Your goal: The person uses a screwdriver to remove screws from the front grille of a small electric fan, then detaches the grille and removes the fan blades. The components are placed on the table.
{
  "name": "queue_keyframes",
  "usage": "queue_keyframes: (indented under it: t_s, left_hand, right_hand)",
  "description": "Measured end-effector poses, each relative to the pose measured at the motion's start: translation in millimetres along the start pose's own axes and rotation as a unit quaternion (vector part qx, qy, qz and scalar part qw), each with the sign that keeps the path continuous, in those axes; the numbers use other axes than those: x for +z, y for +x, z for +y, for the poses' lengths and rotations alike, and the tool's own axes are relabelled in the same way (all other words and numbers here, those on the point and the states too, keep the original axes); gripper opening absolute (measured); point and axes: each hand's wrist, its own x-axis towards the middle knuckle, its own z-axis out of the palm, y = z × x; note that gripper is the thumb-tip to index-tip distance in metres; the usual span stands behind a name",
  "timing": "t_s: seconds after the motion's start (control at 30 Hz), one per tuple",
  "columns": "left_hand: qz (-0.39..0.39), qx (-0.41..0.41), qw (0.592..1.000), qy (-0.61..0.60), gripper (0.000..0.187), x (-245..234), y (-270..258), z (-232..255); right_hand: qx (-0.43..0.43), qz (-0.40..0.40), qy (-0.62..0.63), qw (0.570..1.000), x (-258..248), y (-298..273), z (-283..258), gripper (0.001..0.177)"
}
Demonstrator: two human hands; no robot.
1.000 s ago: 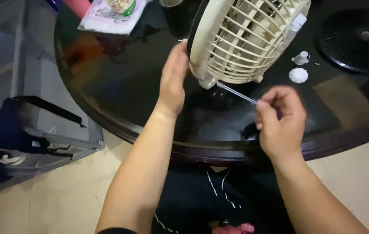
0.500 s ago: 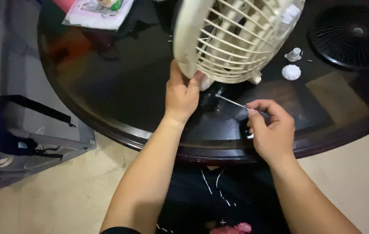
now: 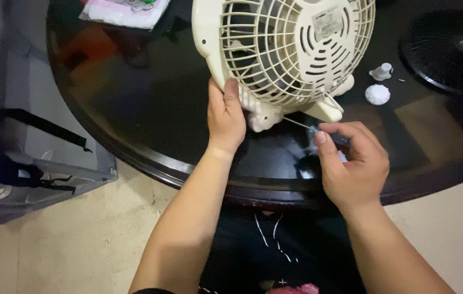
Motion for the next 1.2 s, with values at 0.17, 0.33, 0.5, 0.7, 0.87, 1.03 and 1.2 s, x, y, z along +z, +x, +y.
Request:
queue_keyframes:
  t_s: [0.17,0.33,0.5,0.7,0.87,1.03,1.2]
  left_hand:
    - [-0.009,0.02,0.999,-0.034,0.043,2,1,-1]
    - [-0.013,0.02,1.0,-0.013,0.043,2,2,0]
    - [-0.021,0.015,0.999,-0.026,0.043,3,3,0]
    - [-0.008,-0.032,0.999,0.024,0.043,1,6,2]
    - [-0.012,-0.016,1.0,-0.011,0.041,3,6,0]
    - [-0.002,-0.012,1.0,0.016,0.039,3,4,-5]
    - [0.002,-0.027,1.0,0.012,0.038,5,5,-8]
  right_hand:
    - [-0.065,-0.069,-0.1,0.99,-8,15,-18,0.01]
    - [-0.057,-0.12,-0.208,0.969,-9,23,-34,0.011]
    - [-0.061,-0.121,-0.221,0.966,-11,24,-39,0.012]
    - [-0.05,-0.094,-0.236,0.966,-13,18,-36,0.022]
    - [-0.026,-0.083,-0.195,0.977,-14,8,-34,0.017]
    - [-0.082,-0.085,-0.226,0.967,-11,4,-33,0.017]
    - [-0.121,-0.091,-0.245,0.958,-5,15,-37,0.016]
